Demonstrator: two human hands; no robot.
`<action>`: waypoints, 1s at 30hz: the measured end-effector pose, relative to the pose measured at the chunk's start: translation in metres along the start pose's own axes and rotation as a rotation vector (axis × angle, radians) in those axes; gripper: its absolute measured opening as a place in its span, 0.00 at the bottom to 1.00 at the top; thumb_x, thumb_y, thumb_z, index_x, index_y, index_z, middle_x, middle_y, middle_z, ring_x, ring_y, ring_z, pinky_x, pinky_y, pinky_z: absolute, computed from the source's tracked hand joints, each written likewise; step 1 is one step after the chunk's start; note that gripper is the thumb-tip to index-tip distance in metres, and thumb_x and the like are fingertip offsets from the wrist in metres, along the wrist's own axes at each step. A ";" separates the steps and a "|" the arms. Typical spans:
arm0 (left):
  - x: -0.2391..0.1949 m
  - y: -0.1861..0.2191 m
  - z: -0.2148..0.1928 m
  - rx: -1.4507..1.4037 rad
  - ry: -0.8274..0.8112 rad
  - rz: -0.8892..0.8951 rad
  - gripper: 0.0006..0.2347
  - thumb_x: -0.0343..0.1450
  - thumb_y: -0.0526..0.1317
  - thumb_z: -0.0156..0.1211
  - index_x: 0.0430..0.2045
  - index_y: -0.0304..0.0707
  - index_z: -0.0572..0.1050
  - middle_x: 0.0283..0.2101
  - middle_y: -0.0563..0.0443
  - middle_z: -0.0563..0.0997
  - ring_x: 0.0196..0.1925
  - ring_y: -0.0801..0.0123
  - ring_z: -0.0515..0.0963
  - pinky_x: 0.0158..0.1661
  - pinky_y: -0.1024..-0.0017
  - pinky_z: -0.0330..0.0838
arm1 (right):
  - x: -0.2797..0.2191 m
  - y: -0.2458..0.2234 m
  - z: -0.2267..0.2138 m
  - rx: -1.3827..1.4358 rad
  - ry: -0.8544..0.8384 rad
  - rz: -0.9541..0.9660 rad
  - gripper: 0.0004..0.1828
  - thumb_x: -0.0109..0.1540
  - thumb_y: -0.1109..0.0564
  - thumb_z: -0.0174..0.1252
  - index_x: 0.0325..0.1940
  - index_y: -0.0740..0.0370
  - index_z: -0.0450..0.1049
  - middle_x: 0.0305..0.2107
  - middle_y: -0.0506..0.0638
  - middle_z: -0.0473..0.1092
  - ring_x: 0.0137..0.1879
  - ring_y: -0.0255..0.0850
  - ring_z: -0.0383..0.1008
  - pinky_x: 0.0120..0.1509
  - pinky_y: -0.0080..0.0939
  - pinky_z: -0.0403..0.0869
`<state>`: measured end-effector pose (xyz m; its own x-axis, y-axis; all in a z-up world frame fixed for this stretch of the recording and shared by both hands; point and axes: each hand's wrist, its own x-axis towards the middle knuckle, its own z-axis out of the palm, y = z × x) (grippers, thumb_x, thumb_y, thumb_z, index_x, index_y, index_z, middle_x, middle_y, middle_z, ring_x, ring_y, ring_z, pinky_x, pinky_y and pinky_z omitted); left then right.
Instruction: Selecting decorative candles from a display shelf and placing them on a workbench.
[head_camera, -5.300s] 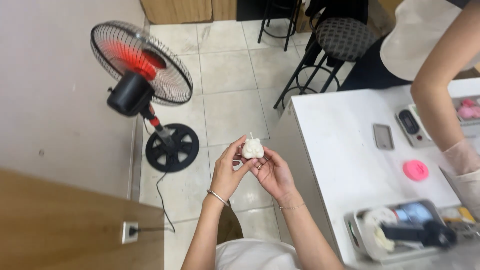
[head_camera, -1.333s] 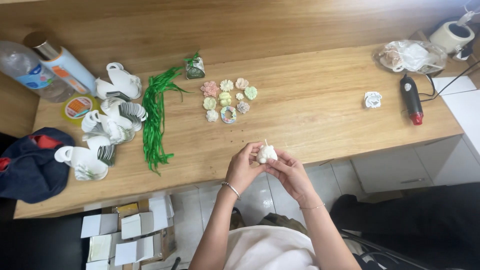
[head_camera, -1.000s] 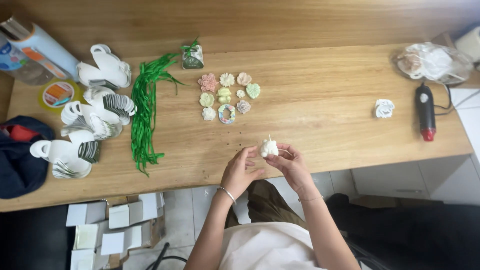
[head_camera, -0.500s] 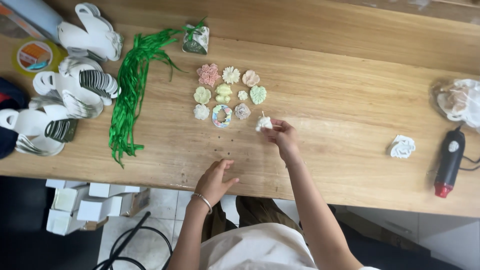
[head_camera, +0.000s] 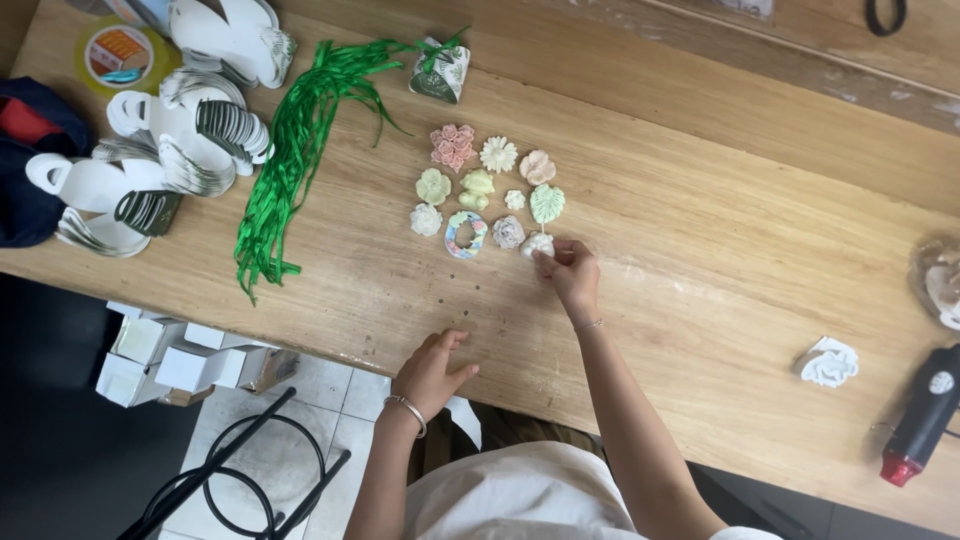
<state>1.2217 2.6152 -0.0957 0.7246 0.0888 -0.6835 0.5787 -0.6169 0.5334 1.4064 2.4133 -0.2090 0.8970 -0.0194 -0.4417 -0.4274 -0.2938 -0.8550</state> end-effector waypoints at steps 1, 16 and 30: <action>0.000 -0.001 0.000 -0.005 0.017 0.029 0.23 0.69 0.49 0.64 0.58 0.48 0.67 0.59 0.51 0.75 0.60 0.62 0.77 0.56 0.64 0.74 | -0.001 -0.003 0.001 -0.126 0.026 -0.041 0.20 0.58 0.56 0.71 0.49 0.68 0.74 0.30 0.54 0.79 0.31 0.34 0.78 0.34 0.35 0.78; -0.005 -0.005 0.037 -0.172 0.240 0.122 0.24 0.68 0.46 0.67 0.56 0.40 0.69 0.56 0.41 0.77 0.59 0.56 0.77 0.56 0.62 0.73 | -0.030 0.016 -0.011 -0.065 -0.064 -0.189 0.15 0.69 0.51 0.57 0.50 0.67 0.73 0.23 0.53 0.74 0.27 0.34 0.74 0.31 0.34 0.72; -0.102 -0.041 0.041 -0.549 0.635 0.017 0.20 0.69 0.45 0.65 0.53 0.36 0.72 0.54 0.40 0.80 0.52 0.56 0.82 0.51 0.63 0.76 | -0.110 -0.047 0.106 -0.008 -0.845 -0.383 0.10 0.68 0.64 0.49 0.49 0.69 0.74 0.29 0.51 0.74 0.33 0.35 0.75 0.41 0.33 0.76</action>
<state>1.1086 2.5992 -0.0678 0.7128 0.6074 -0.3507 0.5468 -0.1681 0.8202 1.3153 2.5301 -0.1490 0.5952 0.7823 -0.1834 -0.1147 -0.1432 -0.9830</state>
